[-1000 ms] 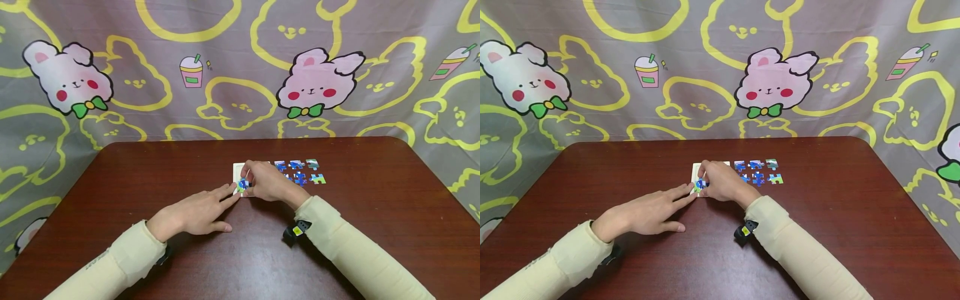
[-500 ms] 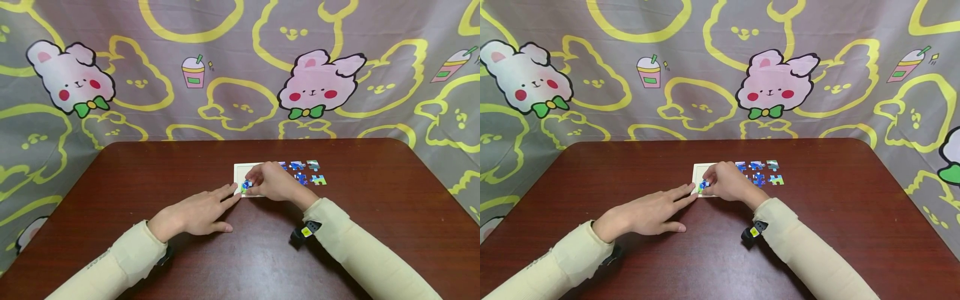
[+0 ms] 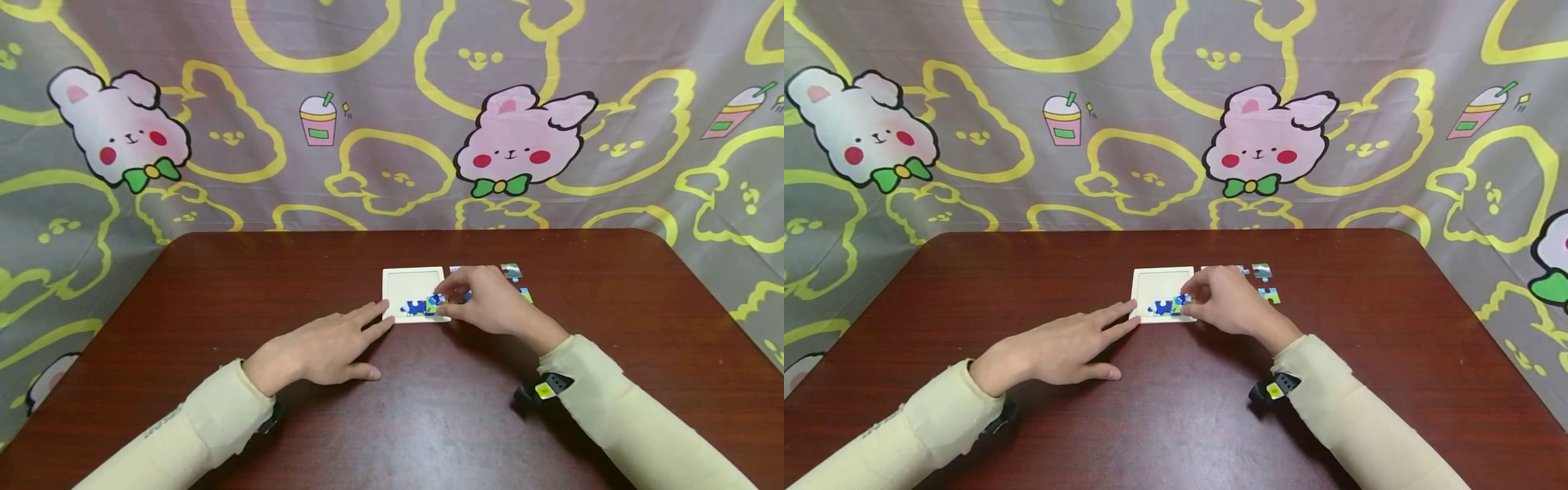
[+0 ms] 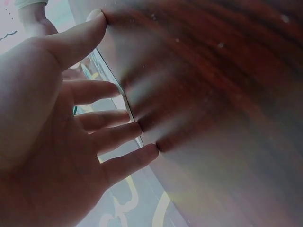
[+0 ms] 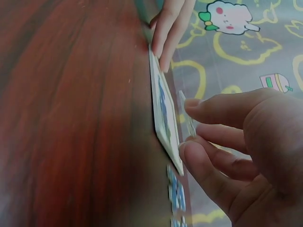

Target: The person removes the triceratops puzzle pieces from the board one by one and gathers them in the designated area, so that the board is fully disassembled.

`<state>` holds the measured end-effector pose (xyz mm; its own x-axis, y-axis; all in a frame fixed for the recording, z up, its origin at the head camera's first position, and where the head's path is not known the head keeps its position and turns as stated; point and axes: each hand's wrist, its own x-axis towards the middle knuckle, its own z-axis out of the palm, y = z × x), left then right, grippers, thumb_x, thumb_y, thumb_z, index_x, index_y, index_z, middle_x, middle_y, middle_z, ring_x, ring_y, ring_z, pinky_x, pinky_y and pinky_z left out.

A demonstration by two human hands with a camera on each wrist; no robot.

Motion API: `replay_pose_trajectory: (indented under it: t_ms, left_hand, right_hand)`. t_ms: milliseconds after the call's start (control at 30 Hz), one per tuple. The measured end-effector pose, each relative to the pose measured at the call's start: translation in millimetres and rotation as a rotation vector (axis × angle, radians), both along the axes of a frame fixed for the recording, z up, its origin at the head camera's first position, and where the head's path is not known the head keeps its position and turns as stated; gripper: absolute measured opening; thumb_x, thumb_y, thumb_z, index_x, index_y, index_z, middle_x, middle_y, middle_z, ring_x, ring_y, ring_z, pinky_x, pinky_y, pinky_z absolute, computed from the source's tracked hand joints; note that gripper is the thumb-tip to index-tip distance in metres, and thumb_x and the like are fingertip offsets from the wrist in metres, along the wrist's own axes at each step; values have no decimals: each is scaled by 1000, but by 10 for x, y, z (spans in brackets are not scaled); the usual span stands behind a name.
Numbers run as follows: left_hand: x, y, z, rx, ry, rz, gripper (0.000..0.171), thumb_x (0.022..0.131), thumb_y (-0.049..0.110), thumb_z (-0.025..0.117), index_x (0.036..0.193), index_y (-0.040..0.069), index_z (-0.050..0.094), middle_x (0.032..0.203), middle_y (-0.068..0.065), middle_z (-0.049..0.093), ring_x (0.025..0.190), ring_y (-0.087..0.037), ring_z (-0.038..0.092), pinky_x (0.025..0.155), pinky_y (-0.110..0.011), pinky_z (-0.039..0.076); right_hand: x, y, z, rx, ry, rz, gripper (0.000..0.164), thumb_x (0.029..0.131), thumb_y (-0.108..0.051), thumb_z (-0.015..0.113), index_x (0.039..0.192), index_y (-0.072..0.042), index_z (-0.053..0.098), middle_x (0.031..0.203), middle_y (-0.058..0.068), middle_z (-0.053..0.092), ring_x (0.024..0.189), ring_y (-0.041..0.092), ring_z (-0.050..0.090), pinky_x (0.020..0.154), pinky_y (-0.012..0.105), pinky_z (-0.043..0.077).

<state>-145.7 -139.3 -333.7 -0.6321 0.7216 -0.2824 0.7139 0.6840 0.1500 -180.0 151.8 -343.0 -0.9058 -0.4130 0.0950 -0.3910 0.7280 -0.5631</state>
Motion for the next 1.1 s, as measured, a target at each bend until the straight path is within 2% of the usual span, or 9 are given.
replay_pose_trajectory:
  t_ms: [133,367,600,767,1100]
  left_hand:
    - [3,1,2,-1,-2,5,81,105,48,65,167,9,33,178,-17,21,164,-35,27,121,-57,43]
    - [4,9,-4,-9,-3,13,82,104,49,65,168,9,32,178,-17,20,164,-34,26,122,-55,43]
    - [11,12,-6,-13,0,15,82,104,50,65,168,10,32,178,-16,20,164,-34,26,122,-55,43]
    - [10,19,1,-17,-5,21,82,104,49,65,168,10,32,178,-16,19,165,-34,26,122,-56,42]
    - [7,19,4,-19,-7,19,82,104,50,65,168,11,32,178,-16,19,164,-34,25,122,-56,42]
  right_hand:
    - [61,132,-1,35,-21,-24,25,88,-24,89,109,-12,82,85,-5,74,77,10,64,66,28,52]
    - [168,318,-17,40,-16,-18,22,87,-22,88,106,-13,83,85,-6,74,76,11,61,61,26,49]
    - [240,407,-95,90,25,-27,22,88,-25,89,107,-15,83,87,-6,73,79,9,60,65,26,48]
    - [250,427,-134,100,80,-17,22,87,-24,89,107,-15,84,89,-4,71,82,11,58,68,27,47]
    - [222,432,-165,95,124,37,18,88,-21,89,104,-17,84,89,-6,66,82,10,57,68,26,45]
